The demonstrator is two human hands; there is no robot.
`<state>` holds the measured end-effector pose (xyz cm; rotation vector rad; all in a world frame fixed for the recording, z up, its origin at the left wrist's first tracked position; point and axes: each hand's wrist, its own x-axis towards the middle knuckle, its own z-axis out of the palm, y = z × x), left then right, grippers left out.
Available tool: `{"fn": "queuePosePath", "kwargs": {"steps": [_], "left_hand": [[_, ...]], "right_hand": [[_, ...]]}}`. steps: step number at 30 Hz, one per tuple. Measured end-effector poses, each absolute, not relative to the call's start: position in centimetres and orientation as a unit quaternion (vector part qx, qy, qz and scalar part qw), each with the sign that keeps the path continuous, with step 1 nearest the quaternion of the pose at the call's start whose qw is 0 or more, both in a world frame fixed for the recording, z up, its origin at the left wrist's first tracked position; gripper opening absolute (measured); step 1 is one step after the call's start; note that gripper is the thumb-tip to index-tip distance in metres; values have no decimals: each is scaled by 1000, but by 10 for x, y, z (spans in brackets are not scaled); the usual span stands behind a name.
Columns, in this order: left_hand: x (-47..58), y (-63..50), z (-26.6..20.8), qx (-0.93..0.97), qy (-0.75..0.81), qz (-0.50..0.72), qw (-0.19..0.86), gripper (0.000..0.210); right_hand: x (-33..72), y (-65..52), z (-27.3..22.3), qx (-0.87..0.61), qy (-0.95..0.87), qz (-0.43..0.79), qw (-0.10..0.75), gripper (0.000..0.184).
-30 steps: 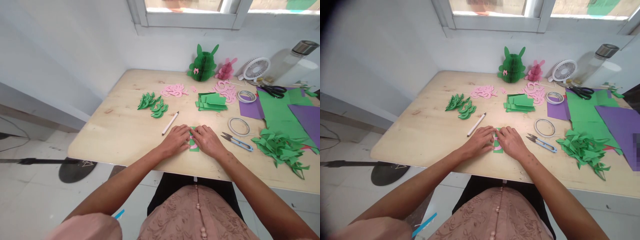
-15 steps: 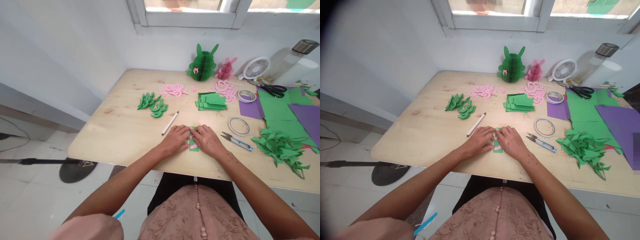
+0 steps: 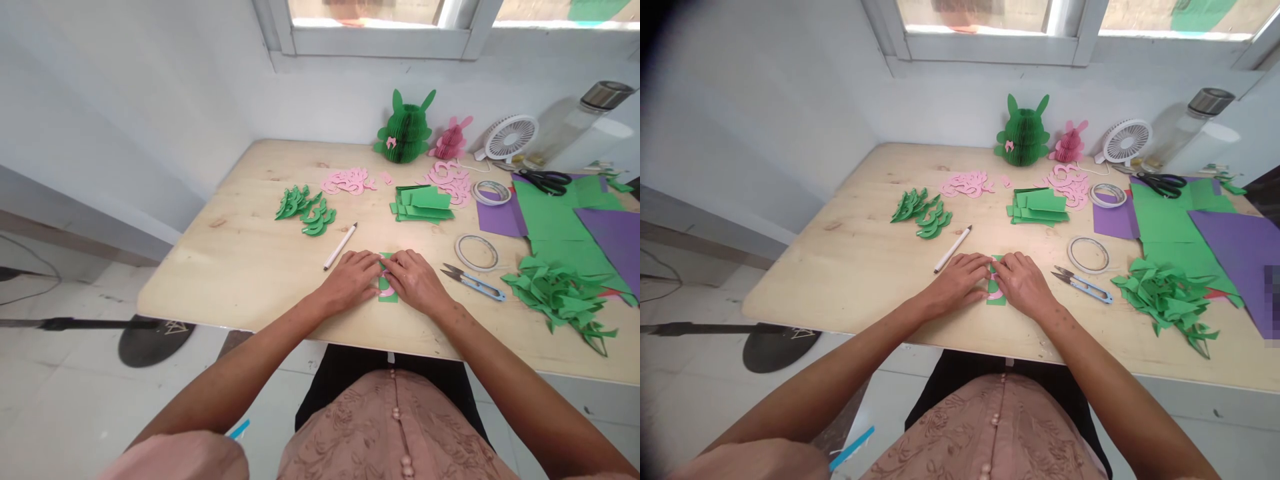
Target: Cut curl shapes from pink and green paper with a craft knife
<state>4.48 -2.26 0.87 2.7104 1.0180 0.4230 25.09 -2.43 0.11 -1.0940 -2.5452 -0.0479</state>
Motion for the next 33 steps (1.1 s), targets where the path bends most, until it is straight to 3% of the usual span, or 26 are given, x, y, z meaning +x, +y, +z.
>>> {"fn": "queuePosePath", "kwargs": {"steps": [18,26,33], "left_hand": [[46,-24,12,923,347,140,93,20],[44,-25,12,917,346,154,120,18],[43,-25,13,914,350,153,139,21]], "right_hand": [[265,-25,22,-422,-882,31,206,25],[310,-45,35,-471,-840,-24,269,28],[356,-73,34,-542,-796,-90,254,28]]}}
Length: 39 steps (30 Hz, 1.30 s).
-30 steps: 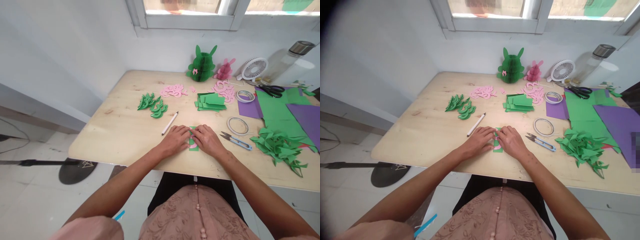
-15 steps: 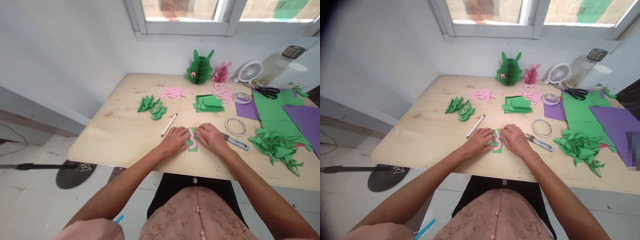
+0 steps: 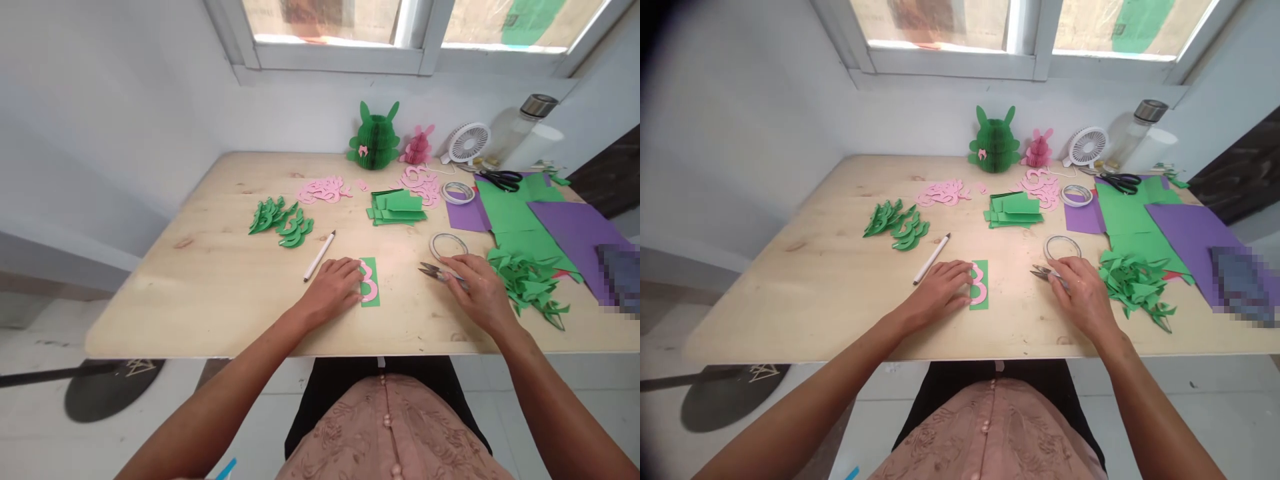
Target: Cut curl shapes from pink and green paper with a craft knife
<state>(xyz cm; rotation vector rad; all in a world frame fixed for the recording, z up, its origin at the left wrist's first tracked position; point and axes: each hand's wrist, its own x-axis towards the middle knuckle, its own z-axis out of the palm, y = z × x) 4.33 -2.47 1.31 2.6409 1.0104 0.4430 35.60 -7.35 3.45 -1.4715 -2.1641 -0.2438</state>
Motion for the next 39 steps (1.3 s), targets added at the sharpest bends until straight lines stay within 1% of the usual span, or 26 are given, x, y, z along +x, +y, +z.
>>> {"fn": "queuePosePath", "kwargs": {"steps": [3,9,14,23,28,32,39], "left_hand": [[42,-23,10,915,345,161,136,20],[42,-22,6,918,345,148,130,21],[43,-22,8,917,351,129,140,21],[43,-23,10,916,356,123,142,19],[43,-23,9,914,360,126,140,19],[44,-25,12,912,363,132,135,20],[44,-26,14,916,359,134,122,22]], "right_hand": [[380,-82,32,-575,-770,-115,251,29],[405,-95,25,-598,-758,-149,215,28],[403,-96,23,-598,-763,-143,199,30],[409,-88,28,-600,-757,-178,190,29],[398,-79,24,-588,-780,-154,148,29],[392,-67,23,-582,-785,-174,122,28],[380,-52,24,-551,-796,-195,155,26]]}}
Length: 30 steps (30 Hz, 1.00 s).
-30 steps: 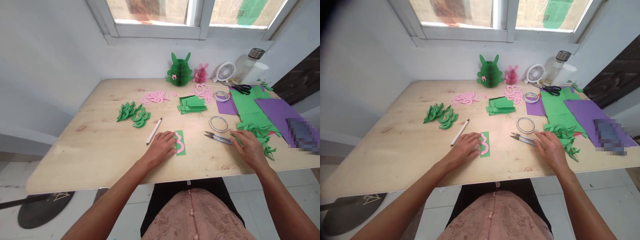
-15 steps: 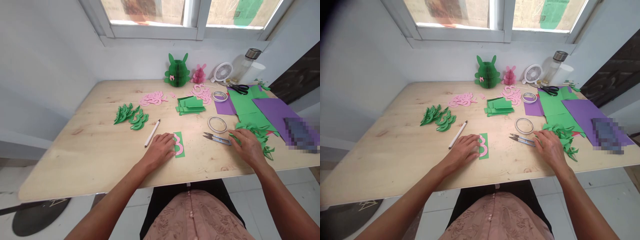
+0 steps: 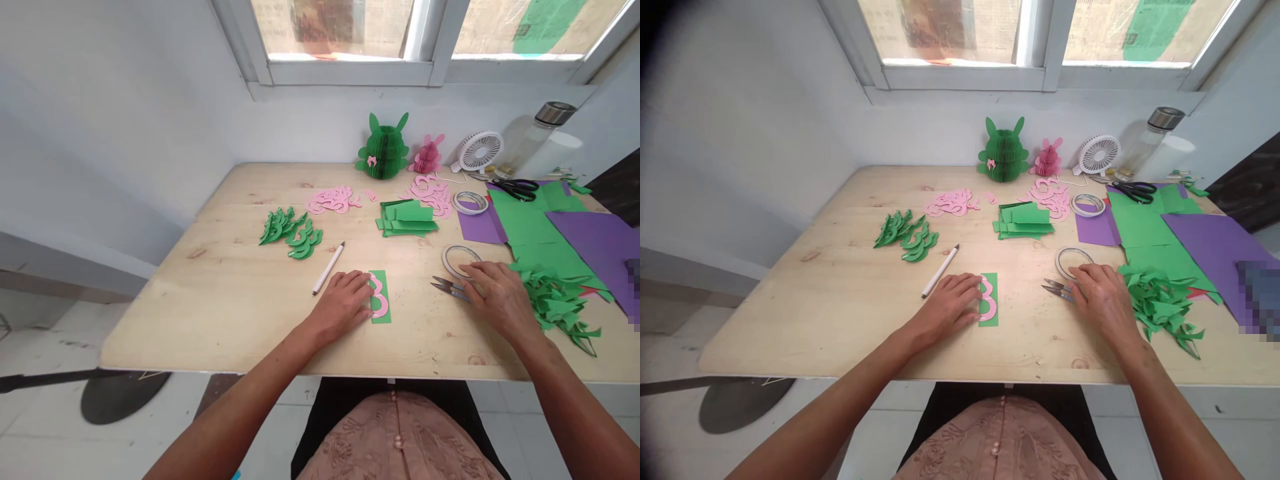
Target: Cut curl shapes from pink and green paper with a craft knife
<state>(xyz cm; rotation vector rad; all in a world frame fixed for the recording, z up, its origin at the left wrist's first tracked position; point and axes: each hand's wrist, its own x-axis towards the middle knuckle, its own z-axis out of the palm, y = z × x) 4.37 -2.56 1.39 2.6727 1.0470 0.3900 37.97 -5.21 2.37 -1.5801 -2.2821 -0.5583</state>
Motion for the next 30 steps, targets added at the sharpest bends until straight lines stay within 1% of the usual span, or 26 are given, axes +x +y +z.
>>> {"fn": "queuePosePath", "kwargs": {"steps": [4,8,11,16,20,26,30], "left_hand": [[44,-25,13,916,359,129,127,22],[45,-25,14,915,363,124,128,24],[45,-25,14,913,366,124,128,25],[46,-26,14,910,371,138,121,24],[45,-25,12,912,368,138,114,25],[44,-25,7,913,364,152,104,25],[43,-25,7,912,365,157,103,24]], "right_hand": [[342,-35,31,-509,-829,-156,173,22],[280,-7,43,-443,-874,-116,163,20],[235,19,48,-404,-903,-100,109,19],[188,53,46,-314,-945,-91,-19,18],[175,65,45,-278,-955,-91,-44,14],[163,75,53,-241,-964,-102,-47,22],[149,78,53,-224,-969,-71,-71,17]]}}
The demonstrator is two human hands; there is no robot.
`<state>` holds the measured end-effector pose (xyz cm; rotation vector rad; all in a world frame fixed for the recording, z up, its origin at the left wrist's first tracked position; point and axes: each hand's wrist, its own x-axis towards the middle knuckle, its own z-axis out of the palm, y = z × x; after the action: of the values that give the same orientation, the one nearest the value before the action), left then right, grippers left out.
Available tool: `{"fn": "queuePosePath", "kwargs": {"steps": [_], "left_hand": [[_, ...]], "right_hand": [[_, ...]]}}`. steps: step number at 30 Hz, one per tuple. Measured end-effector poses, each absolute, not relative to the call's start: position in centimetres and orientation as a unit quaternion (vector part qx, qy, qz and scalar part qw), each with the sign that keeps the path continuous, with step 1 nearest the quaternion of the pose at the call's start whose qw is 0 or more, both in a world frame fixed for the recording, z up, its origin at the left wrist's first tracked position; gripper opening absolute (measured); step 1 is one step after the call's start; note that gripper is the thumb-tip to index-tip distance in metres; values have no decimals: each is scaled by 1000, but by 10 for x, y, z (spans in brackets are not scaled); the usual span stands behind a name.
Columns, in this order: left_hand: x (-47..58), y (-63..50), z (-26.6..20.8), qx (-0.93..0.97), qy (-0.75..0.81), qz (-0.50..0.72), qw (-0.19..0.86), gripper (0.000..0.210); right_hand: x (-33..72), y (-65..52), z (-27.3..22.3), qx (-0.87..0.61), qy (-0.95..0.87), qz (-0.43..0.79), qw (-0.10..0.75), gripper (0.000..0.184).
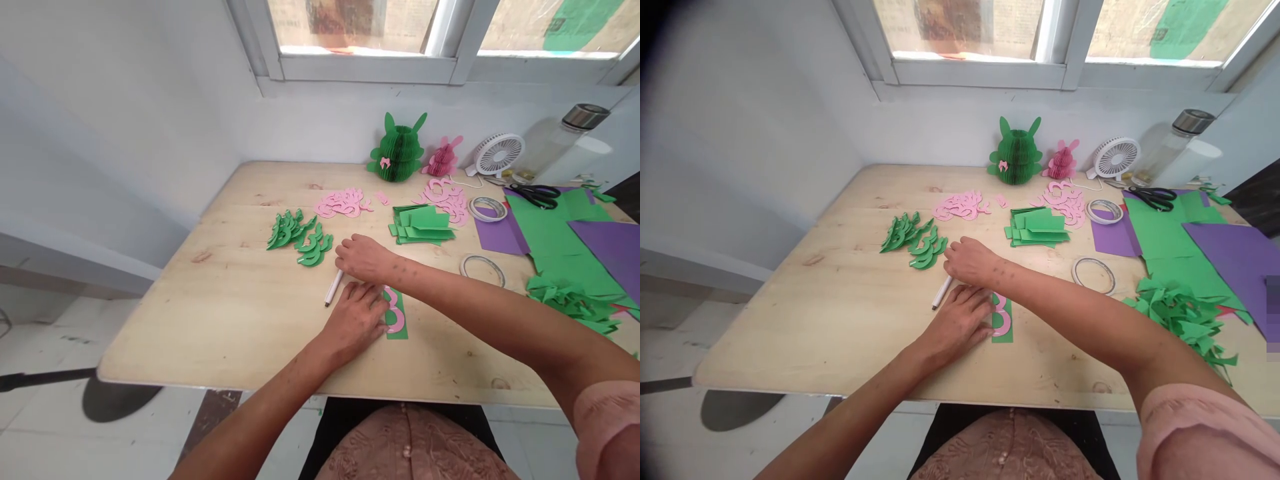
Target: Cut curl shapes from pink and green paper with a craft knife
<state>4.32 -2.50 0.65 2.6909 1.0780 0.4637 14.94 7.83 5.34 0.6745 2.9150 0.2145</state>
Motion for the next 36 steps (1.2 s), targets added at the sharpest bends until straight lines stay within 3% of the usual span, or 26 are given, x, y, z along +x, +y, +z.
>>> {"fn": "queuePosePath", "kwargs": {"steps": [6,12,13,16,20,26,36], "left_hand": [[44,-25,9,913,363,151,106,21],[43,-25,9,915,362,147,105,23],[43,-25,9,916,360,146,104,24],[43,-25,9,918,357,144,97,25],[43,-25,10,917,362,139,98,23],[43,-25,10,915,364,143,97,23],[43,-26,9,909,371,154,112,22]], "right_hand": [[147,86,52,281,958,38,41,18],[193,76,58,454,888,1,-72,14],[201,69,57,481,870,-23,-105,13],[222,42,50,538,708,-290,-354,7],[232,13,37,552,576,-410,-442,12],[230,2,21,584,542,-396,-456,17],[229,-1,16,576,600,-381,-404,11]]}}
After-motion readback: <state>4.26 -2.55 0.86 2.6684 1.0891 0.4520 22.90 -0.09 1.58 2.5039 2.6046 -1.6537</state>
